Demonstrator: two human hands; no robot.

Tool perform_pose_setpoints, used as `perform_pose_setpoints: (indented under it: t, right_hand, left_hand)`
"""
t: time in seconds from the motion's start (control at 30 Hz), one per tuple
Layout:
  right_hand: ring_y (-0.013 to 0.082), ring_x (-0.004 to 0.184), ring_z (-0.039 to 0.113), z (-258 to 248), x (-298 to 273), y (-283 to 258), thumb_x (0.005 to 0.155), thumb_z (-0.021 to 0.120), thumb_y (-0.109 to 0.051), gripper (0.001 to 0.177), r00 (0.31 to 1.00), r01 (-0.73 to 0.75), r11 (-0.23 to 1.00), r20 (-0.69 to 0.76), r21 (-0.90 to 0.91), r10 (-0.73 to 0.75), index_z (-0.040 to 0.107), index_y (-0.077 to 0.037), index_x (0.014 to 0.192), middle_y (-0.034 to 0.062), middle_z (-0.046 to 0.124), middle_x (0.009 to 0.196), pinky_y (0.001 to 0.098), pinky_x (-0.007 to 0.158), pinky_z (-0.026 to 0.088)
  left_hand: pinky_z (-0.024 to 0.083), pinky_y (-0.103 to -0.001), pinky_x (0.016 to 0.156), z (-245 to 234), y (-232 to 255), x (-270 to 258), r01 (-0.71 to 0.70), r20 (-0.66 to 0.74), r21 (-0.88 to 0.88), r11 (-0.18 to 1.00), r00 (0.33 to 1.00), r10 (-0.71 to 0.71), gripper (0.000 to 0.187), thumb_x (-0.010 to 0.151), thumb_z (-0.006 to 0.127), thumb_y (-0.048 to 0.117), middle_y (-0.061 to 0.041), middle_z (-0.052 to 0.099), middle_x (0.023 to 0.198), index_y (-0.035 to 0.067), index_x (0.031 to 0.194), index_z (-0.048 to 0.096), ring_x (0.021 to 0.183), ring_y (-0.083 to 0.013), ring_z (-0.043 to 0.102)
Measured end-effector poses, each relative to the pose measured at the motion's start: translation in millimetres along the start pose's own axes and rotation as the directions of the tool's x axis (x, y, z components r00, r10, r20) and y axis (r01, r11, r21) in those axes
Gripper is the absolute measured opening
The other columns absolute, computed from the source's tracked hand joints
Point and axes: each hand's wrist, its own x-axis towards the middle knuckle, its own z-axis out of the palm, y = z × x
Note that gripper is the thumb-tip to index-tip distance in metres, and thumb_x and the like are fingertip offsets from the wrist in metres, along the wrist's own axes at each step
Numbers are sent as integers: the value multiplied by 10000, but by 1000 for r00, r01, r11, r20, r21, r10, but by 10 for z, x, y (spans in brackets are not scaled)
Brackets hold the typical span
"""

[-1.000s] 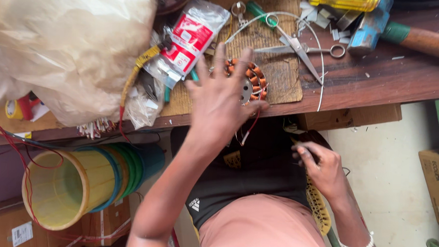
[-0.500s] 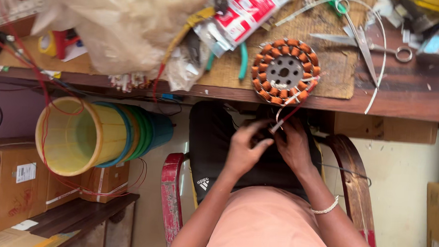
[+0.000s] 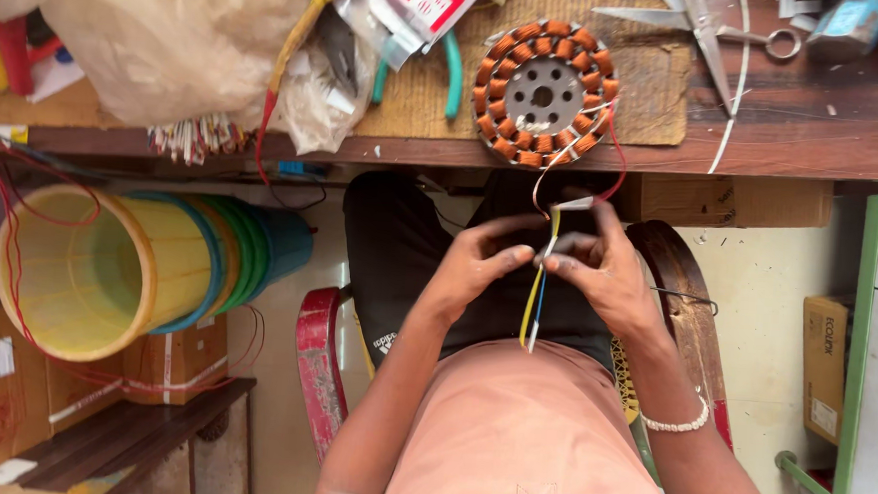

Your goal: The person strips insulation from wires using pliers and connects them to a circular copper-wound stator on a workbench. They repeatedly strip, twist, and attach multiple colored wires to the stator terminals, trimming excess wire with scissors.

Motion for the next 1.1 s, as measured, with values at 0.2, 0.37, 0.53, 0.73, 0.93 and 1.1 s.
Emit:
perform_pose_setpoints:
  t: [0.2,0.37,0.53,0.73,0.93,1.1]
  right_hand:
    - [189,811,685,-21,-179,53,842,808,-170,995,998,-62,992,-2,111,62,247,-63,1657,151,676,921,353,770,590]
    - [234,961,752,-260,-339,99,967,646,-455,755,993,-117,964,45,239,110,463,47,1501,193,750,1059,384,858,607]
    - [260,975,755,-517,-538,90,981,608,-361,543,985,-149,945,-44,290,169,618,72,1308,184,759,1055,405,871,617]
    - [195,922,702,-566,-654,17,933,684,-61,256,956,-216,971,-223,-107,188,727,27,1170,109,737,996,337,861,563]
    - [196,1020,697,-492,-559,-103,889,725,-103,187,972,-226,814,-178,-535,153,763,-37,1060,90,761,1044,351,899,544]
    - [239,1086,681,-414,-516,-168,858,746,-153,221,993,-120,709,-98,-695,71,752,-63,1059,120,737,1093,395,951,518]
  left_hand:
    - [415,-259,678,68,-214,23,120,110,-74,990,988,-111,265,995,758,196,-68,687,959,-22,1145,770,811,-115,527]
    - [552,-264,689,172,-306,42,57,-1,-347,936,998,-61,236,969,746,165,-71,739,1043,2,1139,738,909,-135,693]
    - [568,-265,666,201,-362,46,-5,-76,-521,854,996,-40,241,976,736,147,-103,744,1089,-4,1164,727,949,-179,725]
    - [561,-262,638,284,-385,50,-4,-41,-532,847,999,-21,214,964,742,140,-117,750,1049,41,1154,729,894,-170,728]
    - [570,-265,651,363,-497,29,-4,-73,-417,909,997,-29,130,939,762,104,-125,783,1040,89,1057,709,873,-135,723]
    - [568,-294,982,393,-608,-47,-81,20,-308,948,996,92,170,903,823,37,-122,712,1360,25,1058,752,1134,-136,685]
